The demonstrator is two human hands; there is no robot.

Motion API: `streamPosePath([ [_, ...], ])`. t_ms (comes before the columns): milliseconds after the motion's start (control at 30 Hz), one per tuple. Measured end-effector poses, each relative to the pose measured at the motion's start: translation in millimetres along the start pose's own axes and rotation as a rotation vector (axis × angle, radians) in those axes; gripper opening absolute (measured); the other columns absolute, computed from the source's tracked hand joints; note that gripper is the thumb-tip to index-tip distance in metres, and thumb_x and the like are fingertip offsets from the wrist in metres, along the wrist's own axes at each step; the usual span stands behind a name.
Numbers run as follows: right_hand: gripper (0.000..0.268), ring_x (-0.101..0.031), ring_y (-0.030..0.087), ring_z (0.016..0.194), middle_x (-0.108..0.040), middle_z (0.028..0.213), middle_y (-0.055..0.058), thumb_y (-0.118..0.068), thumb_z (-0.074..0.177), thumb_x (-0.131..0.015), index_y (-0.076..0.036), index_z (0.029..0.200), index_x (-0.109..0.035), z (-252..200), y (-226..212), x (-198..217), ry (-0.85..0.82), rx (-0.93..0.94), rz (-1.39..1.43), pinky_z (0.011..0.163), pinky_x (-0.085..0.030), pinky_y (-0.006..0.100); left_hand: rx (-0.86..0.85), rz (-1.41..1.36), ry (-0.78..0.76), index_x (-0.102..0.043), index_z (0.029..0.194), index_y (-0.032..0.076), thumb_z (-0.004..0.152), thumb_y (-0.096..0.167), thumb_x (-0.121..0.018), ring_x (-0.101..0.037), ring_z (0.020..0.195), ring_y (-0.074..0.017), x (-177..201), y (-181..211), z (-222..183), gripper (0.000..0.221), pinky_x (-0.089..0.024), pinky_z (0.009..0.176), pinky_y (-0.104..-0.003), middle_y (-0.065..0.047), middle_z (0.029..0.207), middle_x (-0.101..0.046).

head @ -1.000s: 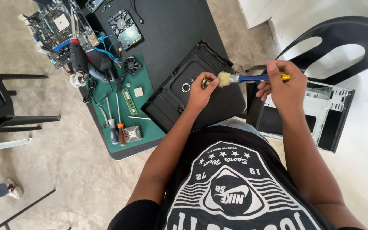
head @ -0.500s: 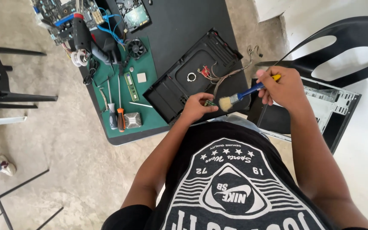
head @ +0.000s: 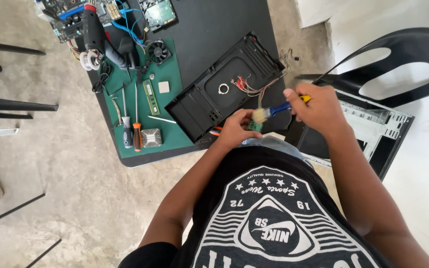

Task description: Disassembling and cleaning the front panel of a computer case using a screwdriver and a brush.

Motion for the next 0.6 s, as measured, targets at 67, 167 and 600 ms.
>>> streamPosePath([
  [67,0.036,-0.065,0.026,0.049,-0.063,0.051,0.01,-0.029,0.103,-0.063,-0.006,0.075,-0.061,4.9,5.9,-6.1,-0.081,0.033,-0.077,0.054,-0.052,0.035,-0.015,0.032,-0.007,-0.064,0.13,0.003,0.056,0.008,-0.101,-0.069,0.099,-0.024,2.9,-0.1,1.6,0.082,-0.062,0.085,-0.032,-0.013,0.109,-0.056],
  [167,0.036,-0.063,0.037,0.055,-0.06,0.05,0.015,-0.036,0.1,-0.059,-0.01,0.075,-0.06,7.8,3.0,-0.4,-0.18,0.078,-0.223,0.059,-0.05,0.044,-0.028,0.057,-0.031,-0.066,0.128,0.004,0.055,0.009,-0.101,-0.069,0.096,-0.0218,-2.2,3.1,3.0,0.081,-0.062,0.084,-0.03,-0.013,0.106,-0.058],
  [600,0.028,-0.068,0.027,0.05,-0.067,0.051,0.009,-0.027,0.097,-0.061,-0.009,0.076,-0.065,-2.8,5.5,37.9,-0.051,-0.029,-0.129,0.061,-0.053,0.037,0.026,0.061,-0.011,-0.074,0.115,0.008,0.076,0.029,-0.094,-0.07,0.081,-0.0126,-12.0,8.5,6.1,0.049,-0.06,0.072,-0.026,-0.007,0.089,-0.062],
])
Point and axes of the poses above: each hand's wrist, its own z-axis towards the middle knuckle, its own x-axis out of the back of the hand, y = z × x, the point moved 3 cm from there along z, towards the middle knuckle
